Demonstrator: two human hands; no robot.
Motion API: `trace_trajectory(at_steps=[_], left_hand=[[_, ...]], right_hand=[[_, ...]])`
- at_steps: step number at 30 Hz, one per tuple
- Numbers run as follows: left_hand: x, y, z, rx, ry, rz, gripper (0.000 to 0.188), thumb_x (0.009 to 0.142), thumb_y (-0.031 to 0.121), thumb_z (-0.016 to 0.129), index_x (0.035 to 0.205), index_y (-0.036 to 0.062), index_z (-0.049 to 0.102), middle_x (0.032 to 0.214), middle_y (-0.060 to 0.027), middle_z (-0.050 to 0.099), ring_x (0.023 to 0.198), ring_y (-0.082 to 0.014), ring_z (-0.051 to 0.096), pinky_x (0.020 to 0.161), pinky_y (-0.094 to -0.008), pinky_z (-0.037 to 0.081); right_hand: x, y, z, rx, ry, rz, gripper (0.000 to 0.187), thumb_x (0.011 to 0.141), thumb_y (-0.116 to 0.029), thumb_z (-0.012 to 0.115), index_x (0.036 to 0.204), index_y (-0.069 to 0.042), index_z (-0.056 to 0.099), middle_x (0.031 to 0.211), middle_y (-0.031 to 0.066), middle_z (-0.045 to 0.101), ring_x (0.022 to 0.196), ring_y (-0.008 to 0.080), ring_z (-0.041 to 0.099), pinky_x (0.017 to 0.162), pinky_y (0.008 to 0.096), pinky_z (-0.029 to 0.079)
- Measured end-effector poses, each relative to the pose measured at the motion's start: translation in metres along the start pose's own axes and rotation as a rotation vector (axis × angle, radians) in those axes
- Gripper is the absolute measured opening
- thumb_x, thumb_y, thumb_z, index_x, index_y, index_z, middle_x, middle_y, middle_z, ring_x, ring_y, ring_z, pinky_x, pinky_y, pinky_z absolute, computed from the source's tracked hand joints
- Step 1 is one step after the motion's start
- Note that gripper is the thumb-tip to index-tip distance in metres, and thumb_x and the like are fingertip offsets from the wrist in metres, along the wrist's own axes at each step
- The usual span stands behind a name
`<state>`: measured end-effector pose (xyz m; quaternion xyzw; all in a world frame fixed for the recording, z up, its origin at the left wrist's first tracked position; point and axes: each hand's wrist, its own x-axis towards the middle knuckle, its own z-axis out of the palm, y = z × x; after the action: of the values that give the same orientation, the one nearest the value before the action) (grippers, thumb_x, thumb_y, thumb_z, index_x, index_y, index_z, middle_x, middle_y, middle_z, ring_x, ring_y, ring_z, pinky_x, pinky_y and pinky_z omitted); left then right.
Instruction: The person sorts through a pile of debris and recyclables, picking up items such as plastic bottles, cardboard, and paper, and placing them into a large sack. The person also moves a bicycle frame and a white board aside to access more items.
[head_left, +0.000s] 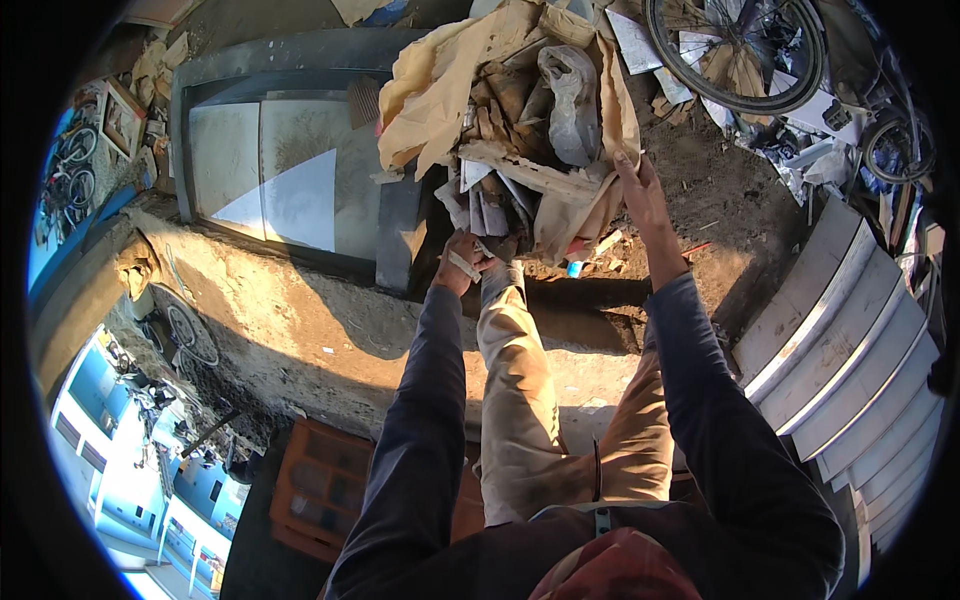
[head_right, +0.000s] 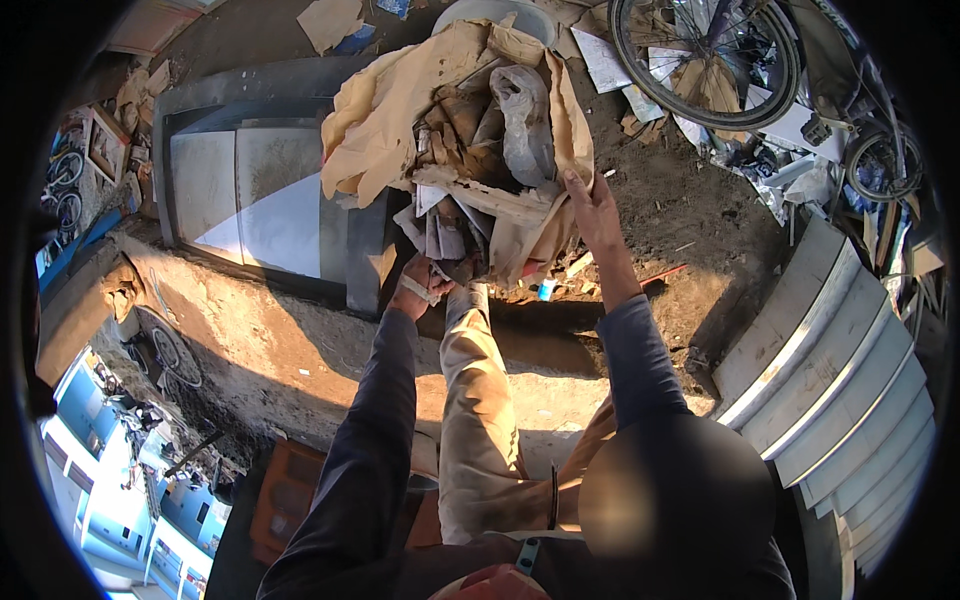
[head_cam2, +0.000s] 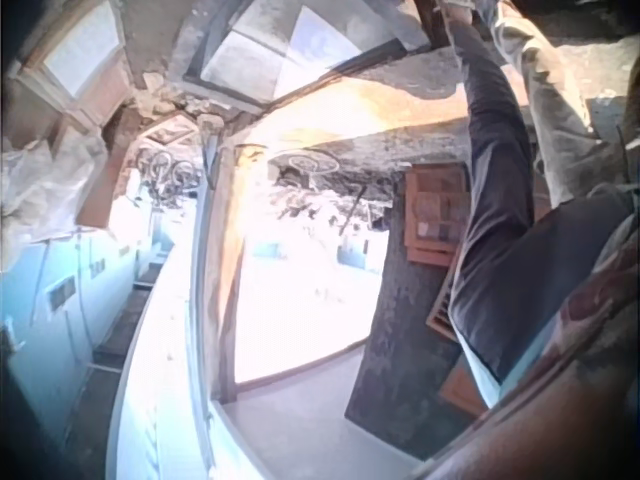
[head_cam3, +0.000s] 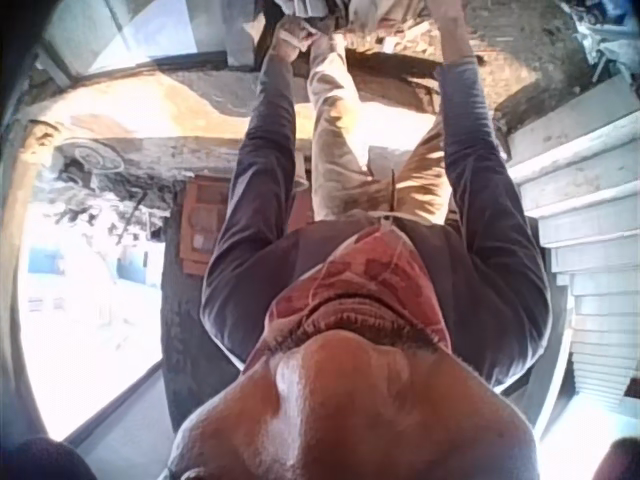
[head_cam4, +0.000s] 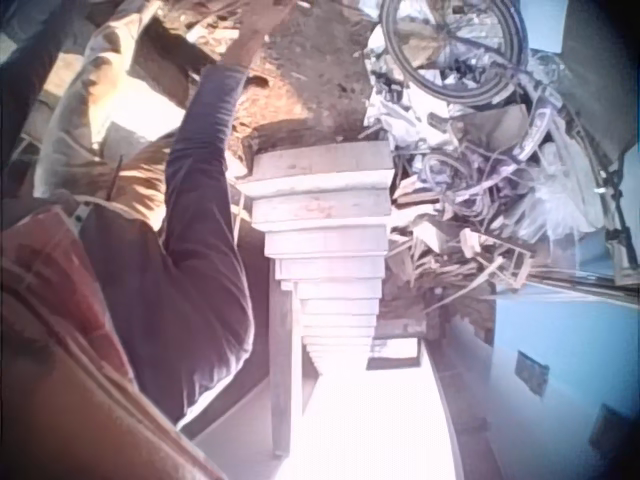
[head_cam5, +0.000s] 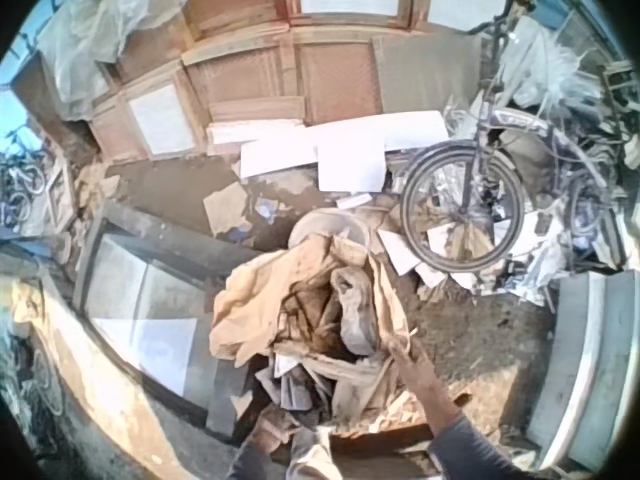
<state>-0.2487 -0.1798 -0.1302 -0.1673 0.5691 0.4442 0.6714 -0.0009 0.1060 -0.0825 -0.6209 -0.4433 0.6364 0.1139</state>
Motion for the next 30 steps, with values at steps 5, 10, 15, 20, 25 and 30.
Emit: trace_trajectory(at_steps=[5, 10, 15, 20, 25, 30], left_hand=[[-0.009, 0.004, 0.045, 0.164, 0.146, 0.169, 0.031, 0.109, 0.034, 0.050, 0.113, 0.0054, 0.063, 0.110, -0.0070, 0.066, 0.091, -0.0180, 0.068, 0.075, -0.0396, 0.063], [-0.014, -0.005, 0.075, -0.478, 0.100, 0.065, 0.035, 0.111, 0.037, 0.045, 0.124, 0.0076, 0.061, 0.113, -0.0077, 0.069, 0.105, -0.0244, 0.067, 0.085, -0.0387, 0.061], [0.026, -0.042, 0.062, -0.441, 0.069, 0.095, 0.036, 0.108, 0.033, 0.048, 0.129, 0.0061, 0.059, 0.128, -0.0147, 0.064, 0.112, -0.0309, 0.064, 0.095, -0.0489, 0.057], [0.071, -0.115, 0.064, 0.387, 0.520, 0.194, 0.042, 0.107, 0.042, 0.039, 0.113, 0.0068, 0.061, 0.097, -0.0144, 0.068, 0.092, -0.0291, 0.064, 0.076, -0.0483, 0.052], [0.112, -0.149, 0.068, 0.272, 0.495, 0.227, 0.037, 0.105, 0.032, 0.037, 0.105, 0.0057, 0.064, 0.090, -0.0158, 0.069, 0.084, -0.0295, 0.067, 0.066, -0.0486, 0.052], [0.061, -0.122, 0.074, 0.889, 0.412, 0.281, 0.031, 0.101, 0.024, 0.047, 0.118, 0.0065, 0.066, 0.102, -0.0218, 0.072, 0.094, -0.0348, 0.071, 0.078, -0.0464, 0.057]], right_hand=[[-0.052, 0.008, 0.017, -0.019, -0.071, 0.066, 0.063, 0.099, -0.049, 0.067, 0.141, -0.002, 0.055, 0.125, 0.0118, 0.067, 0.111, 0.0210, 0.063, 0.098, 0.0351, 0.051], [-0.060, 0.030, 0.025, -0.132, -0.037, 0.010, 0.037, 0.101, -0.032, 0.065, 0.115, 0.002, 0.063, 0.094, 0.0110, 0.074, 0.083, 0.0171, 0.068, 0.074, 0.0349, 0.055], [-0.062, 0.035, 0.031, -0.710, -0.082, 0.143, 0.050, 0.098, -0.037, 0.062, 0.103, 0.012, 0.059, 0.102, 0.0284, 0.071, 0.093, 0.0354, 0.073, 0.081, 0.0455, 0.055], [-0.094, 0.037, 0.044, -0.607, -0.285, 0.094, 0.061, 0.101, -0.040, 0.060, 0.129, 0.014, 0.058, 0.122, 0.0286, 0.066, 0.108, 0.0368, 0.066, 0.091, 0.0465, 0.051], [-0.111, 0.052, 0.036, -0.277, -0.123, 0.310, 0.069, 0.097, -0.043, 0.066, 0.133, 0.014, 0.052, 0.126, 0.0258, 0.063, 0.111, 0.0352, 0.064, 0.093, 0.0460, 0.051], [-0.099, 0.068, 0.020, -0.212, -0.062, 0.402, 0.061, 0.096, -0.038, 0.067, 0.129, 0.011, 0.052, 0.120, 0.0193, 0.064, 0.099, 0.0252, 0.068, 0.080, 0.0393, 0.058]])
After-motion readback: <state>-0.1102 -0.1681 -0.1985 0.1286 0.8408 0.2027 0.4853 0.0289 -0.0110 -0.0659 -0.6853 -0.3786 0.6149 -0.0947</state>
